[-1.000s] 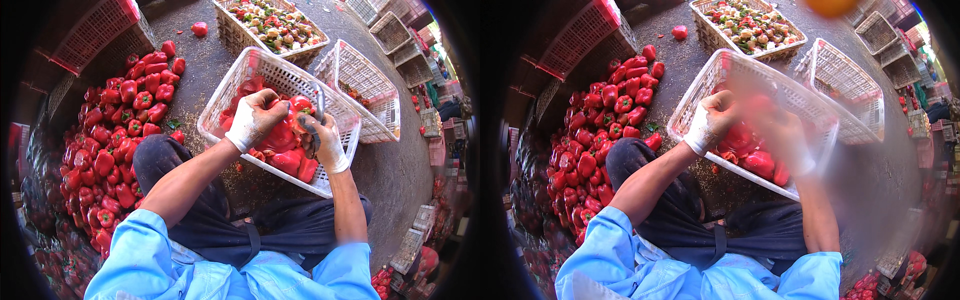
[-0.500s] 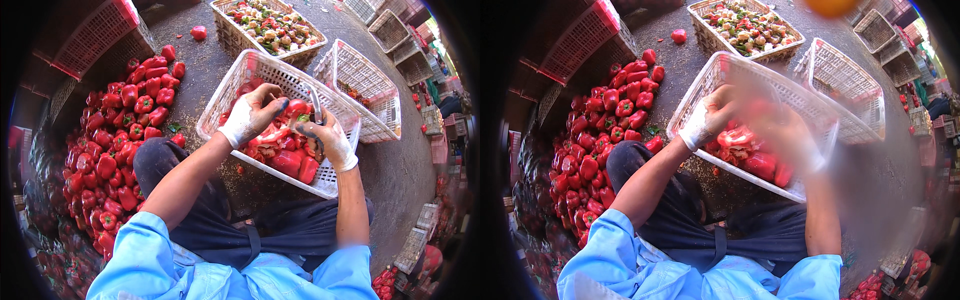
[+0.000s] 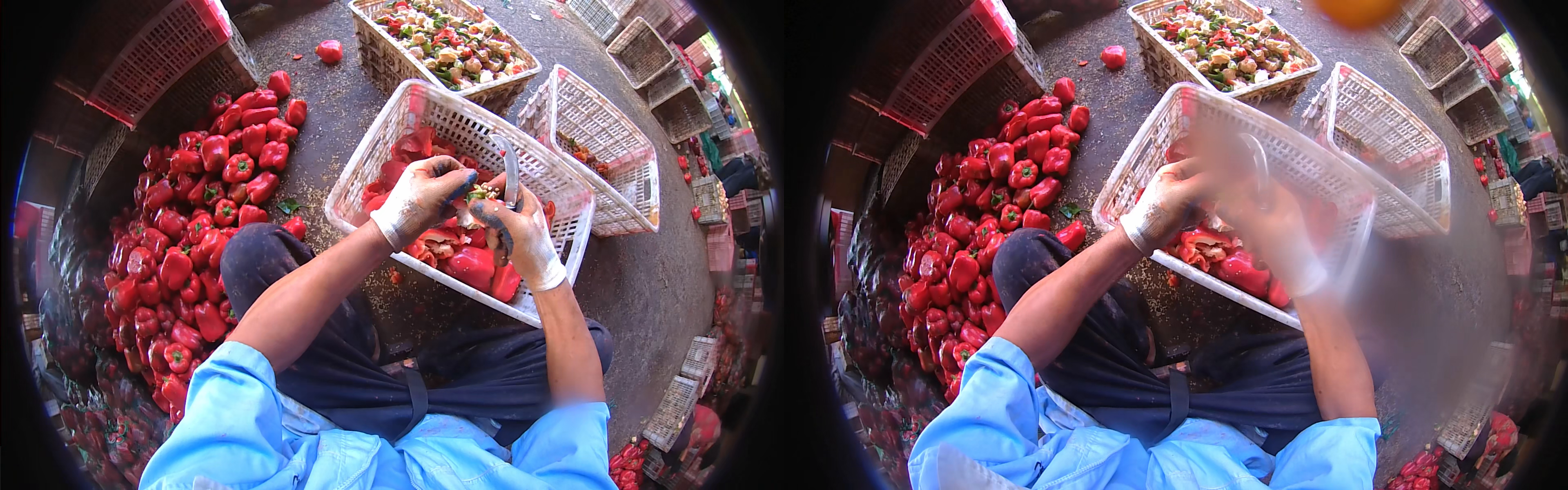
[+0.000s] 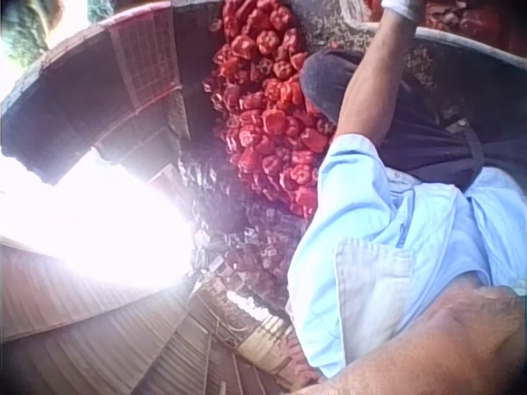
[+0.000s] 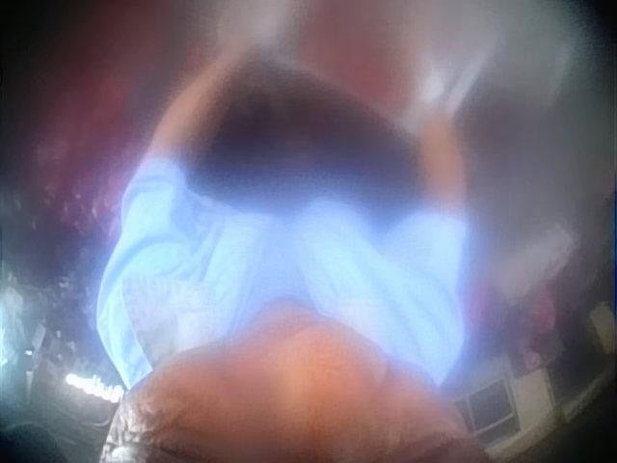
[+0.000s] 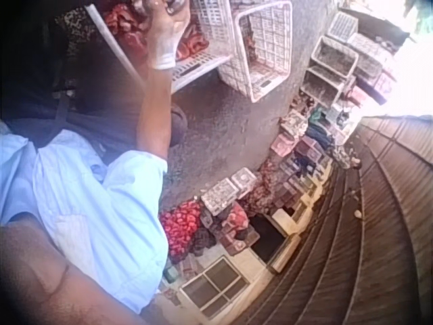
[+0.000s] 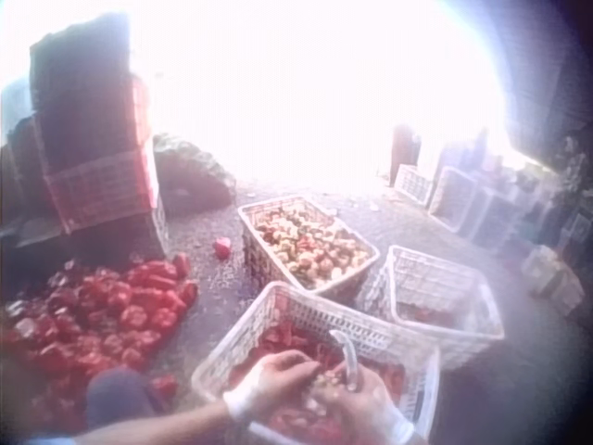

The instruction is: The person processes red bell peppers by cutting them open with a tool and removing the internal seeds and cores by hand before placing the cleaned peppers into a white plastic crate.

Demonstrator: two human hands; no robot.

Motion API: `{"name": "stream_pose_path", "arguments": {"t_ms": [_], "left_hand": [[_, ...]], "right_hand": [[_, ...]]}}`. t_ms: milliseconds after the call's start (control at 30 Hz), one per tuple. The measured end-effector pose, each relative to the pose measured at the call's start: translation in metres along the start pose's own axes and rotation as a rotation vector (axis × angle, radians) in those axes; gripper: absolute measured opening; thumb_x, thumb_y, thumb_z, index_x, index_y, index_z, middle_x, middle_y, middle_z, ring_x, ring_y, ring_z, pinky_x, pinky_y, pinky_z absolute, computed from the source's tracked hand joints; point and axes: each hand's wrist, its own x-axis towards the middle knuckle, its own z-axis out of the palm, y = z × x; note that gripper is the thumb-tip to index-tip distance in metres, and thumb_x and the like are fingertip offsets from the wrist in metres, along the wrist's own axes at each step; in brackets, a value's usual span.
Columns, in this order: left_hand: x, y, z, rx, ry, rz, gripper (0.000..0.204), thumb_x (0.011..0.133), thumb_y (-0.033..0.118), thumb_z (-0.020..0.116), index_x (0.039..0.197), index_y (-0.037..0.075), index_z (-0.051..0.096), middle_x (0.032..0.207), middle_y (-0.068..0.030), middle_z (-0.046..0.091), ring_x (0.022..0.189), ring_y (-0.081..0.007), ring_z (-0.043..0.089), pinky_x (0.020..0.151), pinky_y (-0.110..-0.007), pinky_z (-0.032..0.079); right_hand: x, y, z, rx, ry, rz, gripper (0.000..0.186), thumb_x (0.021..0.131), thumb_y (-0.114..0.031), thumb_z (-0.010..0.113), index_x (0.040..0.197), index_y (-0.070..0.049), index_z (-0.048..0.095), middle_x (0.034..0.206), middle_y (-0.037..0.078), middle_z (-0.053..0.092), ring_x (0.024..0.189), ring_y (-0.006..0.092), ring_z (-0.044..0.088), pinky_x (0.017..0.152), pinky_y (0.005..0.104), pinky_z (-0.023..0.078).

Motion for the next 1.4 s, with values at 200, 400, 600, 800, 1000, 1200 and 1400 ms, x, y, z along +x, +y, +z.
{"name": "stream_pose_path", "arguments": {"t_ms": [200,400,600,800,1000,1200,1400], "left_hand": [[-0.002,-0.002,0.001,-0.27,0.157,-0.015,0.021,0.1,0.031,0.071,0.093,0.011,0.066,0.071,0.0025,0.06,0.052,-0.0061,0.052,0.045,-0.022,0.036],[0.006,-0.006,-0.01,0.016,0.28,0.038,0.022,0.1,0.028,0.072,0.098,0.006,0.068,0.074,-0.0014,0.066,0.059,-0.0088,0.059,0.05,-0.024,0.044],[0.0,-0.017,-0.002,0.574,0.168,0.191,0.037,0.094,0.028,0.078,0.108,-0.005,0.068,0.091,-0.0098,0.072,0.081,-0.0107,0.067,0.076,-0.03,0.056],[-0.014,-0.006,0.025,0.409,0.08,0.16,0.047,0.092,0.024,0.082,0.119,-0.004,0.057,0.098,-0.0122,0.069,0.085,-0.0132,0.068,0.074,-0.032,0.059],[-0.009,-0.021,0.016,0.533,0.119,0.308,0.039,0.091,0.021,0.079,0.116,-0.001,0.058,0.094,-0.0101,0.069,0.078,-0.0115,0.066,0.071,-0.031,0.058],[-0.009,-0.018,0.016,0.346,0.106,0.259,0.029,0.095,0.016,0.073,0.117,0.002,0.061,0.094,-0.004,0.065,0.076,-0.0079,0.061,0.064,-0.027,0.054],[-0.014,-0.009,0.014,0.149,0.043,0.155,0.026,0.098,0.014,0.067,0.121,0.003,0.062,0.094,-0.0032,0.064,0.073,-0.0093,0.063,0.06,-0.026,0.056]], "right_hand": [[0.006,0.023,0.009,0.289,0.036,-0.027,0.033,0.094,-0.025,0.071,0.119,-0.007,0.059,0.072,-0.002,0.056,0.051,0.0051,0.05,0.04,0.0233,0.039],[0.007,0.036,-0.011,0.032,0.114,-0.08,0.041,0.104,-0.044,0.059,0.135,-0.017,0.062,0.071,-0.001,0.055,0.052,0.0089,0.051,0.037,0.027,0.039],[0.01,0.028,-0.008,0.309,0.158,0.081,0.032,0.103,-0.042,0.059,0.106,-0.01,0.065,0.071,0.0,0.058,0.052,0.0103,0.052,0.035,0.0289,0.039],[0.014,0.041,-0.008,0.325,0.227,0.059,0.028,0.097,-0.037,0.073,0.094,-0.01,0.066,0.069,0.001,0.058,0.049,0.0104,0.052,0.034,0.0291,0.037],[0.018,0.053,0.002,0.199,0.213,-0.055,0.03,0.098,-0.039,0.072,0.096,-0.011,0.064,0.067,0.001,0.057,0.047,0.0112,0.051,0.034,0.0282,0.038],[0.012,0.039,0.006,0.263,0.177,0.043,0.028,0.098,-0.037,0.071,0.1,-0.011,0.061,0.067,0.001,0.057,0.049,0.0113,0.052,0.037,0.0265,0.04],[0.01,0.035,0.004,0.407,0.119,0.087,0.029,0.1,-0.042,0.066,0.099,-0.014,0.062,0.066,-0.001,0.054,0.05,0.0105,0.05,0.035,0.0274,0.038]]}}
